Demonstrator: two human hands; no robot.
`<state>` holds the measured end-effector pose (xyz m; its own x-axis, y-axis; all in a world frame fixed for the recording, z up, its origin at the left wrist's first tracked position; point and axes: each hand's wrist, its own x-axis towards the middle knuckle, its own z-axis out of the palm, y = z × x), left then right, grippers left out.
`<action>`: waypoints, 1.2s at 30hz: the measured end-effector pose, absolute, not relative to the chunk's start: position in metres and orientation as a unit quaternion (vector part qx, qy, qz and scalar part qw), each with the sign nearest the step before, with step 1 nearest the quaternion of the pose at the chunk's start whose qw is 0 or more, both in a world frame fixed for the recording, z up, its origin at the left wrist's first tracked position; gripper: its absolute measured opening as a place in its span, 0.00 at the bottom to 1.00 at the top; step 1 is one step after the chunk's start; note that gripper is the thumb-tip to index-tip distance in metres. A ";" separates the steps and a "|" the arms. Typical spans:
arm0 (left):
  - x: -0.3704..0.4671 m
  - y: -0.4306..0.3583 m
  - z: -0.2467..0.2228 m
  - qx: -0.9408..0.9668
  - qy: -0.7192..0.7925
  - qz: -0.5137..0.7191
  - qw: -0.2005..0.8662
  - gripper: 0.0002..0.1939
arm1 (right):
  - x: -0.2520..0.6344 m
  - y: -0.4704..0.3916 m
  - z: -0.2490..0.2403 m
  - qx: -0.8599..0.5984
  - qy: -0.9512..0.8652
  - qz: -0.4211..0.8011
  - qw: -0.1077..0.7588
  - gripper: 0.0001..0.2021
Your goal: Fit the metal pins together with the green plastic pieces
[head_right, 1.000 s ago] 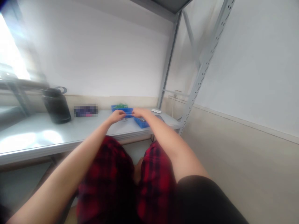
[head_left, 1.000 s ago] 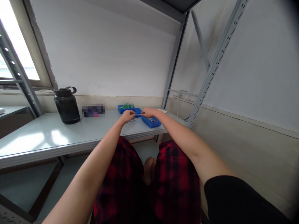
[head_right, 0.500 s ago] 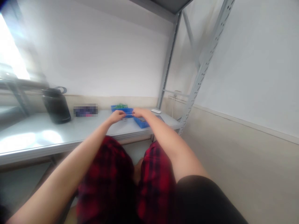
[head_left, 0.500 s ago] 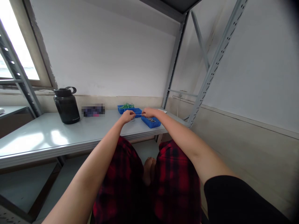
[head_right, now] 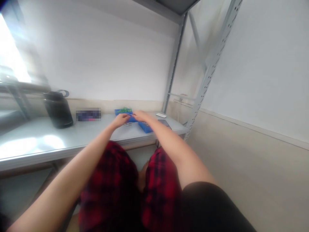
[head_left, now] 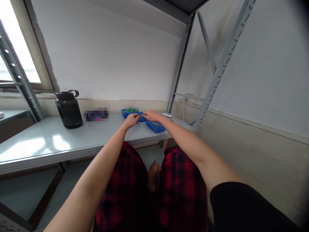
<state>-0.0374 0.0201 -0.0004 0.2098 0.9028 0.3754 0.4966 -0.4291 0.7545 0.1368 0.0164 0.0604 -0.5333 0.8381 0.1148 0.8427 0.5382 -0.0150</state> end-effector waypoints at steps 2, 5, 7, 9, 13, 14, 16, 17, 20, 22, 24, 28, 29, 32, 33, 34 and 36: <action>-0.036 0.020 0.001 0.730 0.471 0.425 0.253 0.12 | 0.130 0.016 0.057 -0.477 -0.877 -0.028 0.053 0.16; -0.036 0.020 0.003 0.728 0.462 0.436 0.258 0.11 | 0.121 0.016 0.051 -0.464 -0.884 -0.037 0.052 0.17; -0.036 0.021 0.003 0.729 0.456 0.440 0.260 0.11 | 0.118 0.016 0.048 -0.455 -0.888 -0.035 0.052 0.17; -0.036 0.021 0.002 0.726 0.452 0.446 0.264 0.10 | 0.117 0.014 0.049 -0.456 -0.888 -0.034 0.050 0.17; -0.037 0.022 0.002 0.723 0.469 0.445 0.245 0.09 | 0.122 0.008 0.054 -0.484 -0.872 -0.055 0.051 0.16; -0.038 0.021 0.002 0.725 0.475 0.440 0.234 0.09 | 0.125 0.007 0.056 -0.491 -0.867 -0.063 0.059 0.16; -0.039 0.020 0.002 0.728 0.486 0.433 0.217 0.08 | 0.131 0.009 0.057 -0.498 -0.859 -0.083 0.082 0.14; -0.039 0.019 0.002 0.728 0.489 0.430 0.214 0.08 | 0.134 0.010 0.057 -0.496 -0.858 -0.092 0.094 0.14; -0.040 0.018 0.001 0.729 0.493 0.419 0.225 0.08 | 0.140 0.014 0.056 -0.465 -0.870 -0.116 0.117 0.17; -0.040 0.018 0.000 0.730 0.491 0.409 0.242 0.09 | 0.141 0.014 0.056 -0.436 -0.884 -0.126 0.113 0.17; -0.039 0.019 -0.002 0.730 0.485 0.400 0.269 0.08 | 0.140 0.012 0.057 -0.418 -0.894 -0.127 0.095 0.14; -0.039 0.021 -0.005 0.732 0.471 0.387 0.303 0.09 | 0.136 0.007 0.060 -0.416 -0.899 -0.127 0.053 0.11; -0.039 0.021 -0.005 0.734 0.468 0.388 0.303 0.09 | 0.136 0.007 0.060 -0.417 -0.899 -0.128 0.047 0.11; -0.039 0.022 -0.005 0.734 0.465 0.391 0.304 0.09 | 0.139 0.013 0.058 -0.418 -0.899 -0.126 0.039 0.10; -0.039 0.022 -0.005 0.733 0.465 0.392 0.305 0.09 | 0.141 0.016 0.057 -0.418 -0.899 -0.124 0.037 0.09; -0.039 0.022 -0.005 0.732 0.465 0.392 0.305 0.08 | 0.143 0.018 0.056 -0.419 -0.899 -0.120 0.035 0.09; -0.040 0.021 -0.005 0.734 0.464 0.393 0.301 0.07 | 0.146 0.023 0.054 -0.423 -0.898 -0.111 0.033 0.08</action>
